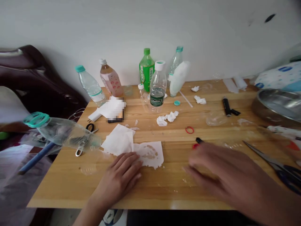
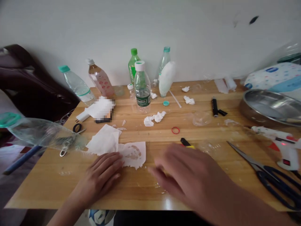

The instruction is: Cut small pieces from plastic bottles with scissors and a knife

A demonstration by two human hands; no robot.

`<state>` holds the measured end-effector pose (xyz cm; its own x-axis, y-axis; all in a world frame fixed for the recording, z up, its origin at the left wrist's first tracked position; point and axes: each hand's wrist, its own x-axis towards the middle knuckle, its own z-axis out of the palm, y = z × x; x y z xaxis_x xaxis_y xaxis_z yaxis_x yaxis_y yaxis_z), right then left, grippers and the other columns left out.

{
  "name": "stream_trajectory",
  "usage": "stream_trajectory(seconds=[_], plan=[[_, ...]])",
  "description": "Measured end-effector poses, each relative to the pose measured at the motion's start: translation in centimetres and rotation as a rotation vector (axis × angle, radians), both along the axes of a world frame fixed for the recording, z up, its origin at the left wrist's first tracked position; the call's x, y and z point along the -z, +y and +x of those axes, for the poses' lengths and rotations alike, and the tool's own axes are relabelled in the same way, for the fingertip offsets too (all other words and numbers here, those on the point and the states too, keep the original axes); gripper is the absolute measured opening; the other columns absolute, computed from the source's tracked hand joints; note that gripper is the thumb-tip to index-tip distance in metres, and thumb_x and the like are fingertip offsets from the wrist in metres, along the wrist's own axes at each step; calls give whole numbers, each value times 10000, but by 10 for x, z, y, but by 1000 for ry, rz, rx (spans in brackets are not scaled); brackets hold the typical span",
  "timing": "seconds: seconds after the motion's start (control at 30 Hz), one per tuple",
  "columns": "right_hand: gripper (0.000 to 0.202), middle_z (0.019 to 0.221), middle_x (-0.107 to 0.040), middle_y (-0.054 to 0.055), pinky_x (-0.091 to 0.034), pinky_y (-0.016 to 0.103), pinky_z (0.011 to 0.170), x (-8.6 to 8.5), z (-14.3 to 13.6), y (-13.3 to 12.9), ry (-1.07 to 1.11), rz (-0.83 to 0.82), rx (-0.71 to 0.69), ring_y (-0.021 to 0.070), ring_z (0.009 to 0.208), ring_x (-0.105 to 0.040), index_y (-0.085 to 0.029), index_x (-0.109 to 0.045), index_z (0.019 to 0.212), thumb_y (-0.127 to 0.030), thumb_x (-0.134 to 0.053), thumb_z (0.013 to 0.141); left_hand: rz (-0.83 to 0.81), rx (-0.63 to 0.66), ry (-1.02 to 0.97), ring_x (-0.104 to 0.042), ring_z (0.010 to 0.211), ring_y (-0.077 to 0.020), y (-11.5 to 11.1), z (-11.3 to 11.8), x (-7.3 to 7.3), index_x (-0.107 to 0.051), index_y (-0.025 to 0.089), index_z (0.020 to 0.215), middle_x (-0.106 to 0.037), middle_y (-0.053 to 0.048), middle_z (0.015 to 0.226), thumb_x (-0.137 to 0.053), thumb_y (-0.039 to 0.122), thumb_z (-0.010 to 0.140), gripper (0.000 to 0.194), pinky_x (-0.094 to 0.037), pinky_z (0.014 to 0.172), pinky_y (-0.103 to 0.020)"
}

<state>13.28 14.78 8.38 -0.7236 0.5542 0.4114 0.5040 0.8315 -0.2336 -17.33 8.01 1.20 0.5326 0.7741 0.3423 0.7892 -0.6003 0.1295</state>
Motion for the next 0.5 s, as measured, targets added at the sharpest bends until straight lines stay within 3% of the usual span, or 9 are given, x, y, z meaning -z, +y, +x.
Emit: stream_trajectory(seconds=[0.03, 0.1, 0.2, 0.33, 0.43, 0.5], plan=[[175, 748, -626, 5, -442, 287, 621, -4, -14, 23, -13, -51, 3, 144, 651, -584, -199, -568, 836, -252, -513, 993, 4, -3, -7, -660, 1122, -259, -1, 0, 0, -637, 152, 1174, -713, -124, 1181, -559, 196, 942, 248, -571, 956, -428], [91, 860, -654, 57, -449, 312, 684, -3, -41, 67, -198, -104, 22, 199, 794, -618, -169, -591, 897, -204, -544, 967, 13, -2, -24, -673, 1088, -252, -1, 0, 0, -637, 144, 1169, -722, -119, 1150, -548, 188, 948, 242, -577, 937, -420], [93, 1001, -668, 134, -444, 374, 839, 14, -71, 108, -389, -198, 12, 274, 1005, -606, -131, -620, 940, -134, -527, 951, 35, 9, -54, -681, 1061, -247, -2, 0, 2, -640, 136, 1147, -733, -109, 1112, -553, 174, 946, 222, -582, 923, -416], [96, 1021, -680, 86, -444, 333, 865, 34, -89, 104, -415, -327, -85, 239, 1006, -617, -177, -636, 959, -264, -602, 937, 31, -13, -69, -660, 1116, -258, -2, 0, 5, -635, 130, 1150, -721, -115, 1146, -564, 142, 937, 225, -578, 944, -424], [222, 1045, -673, 136, -461, 351, 797, 43, -85, 90, -397, -423, 8, 281, 991, -624, -151, -620, 983, -351, -655, 892, 2, -52, -49, -640, 1162, -277, -2, -1, 8, -632, 136, 1158, -696, -132, 1201, -554, 154, 945, 228, -583, 940, -443], [221, 1018, -685, 123, -468, 318, 714, 49, -78, 87, -371, -508, 67, 254, 913, -647, -155, -608, 982, -345, -657, 880, -11, -68, -34, -624, 1192, -285, -1, -2, 9, -629, 142, 1162, -681, -138, 1227, -549, 159, 948, 229, -580, 949, -456]])
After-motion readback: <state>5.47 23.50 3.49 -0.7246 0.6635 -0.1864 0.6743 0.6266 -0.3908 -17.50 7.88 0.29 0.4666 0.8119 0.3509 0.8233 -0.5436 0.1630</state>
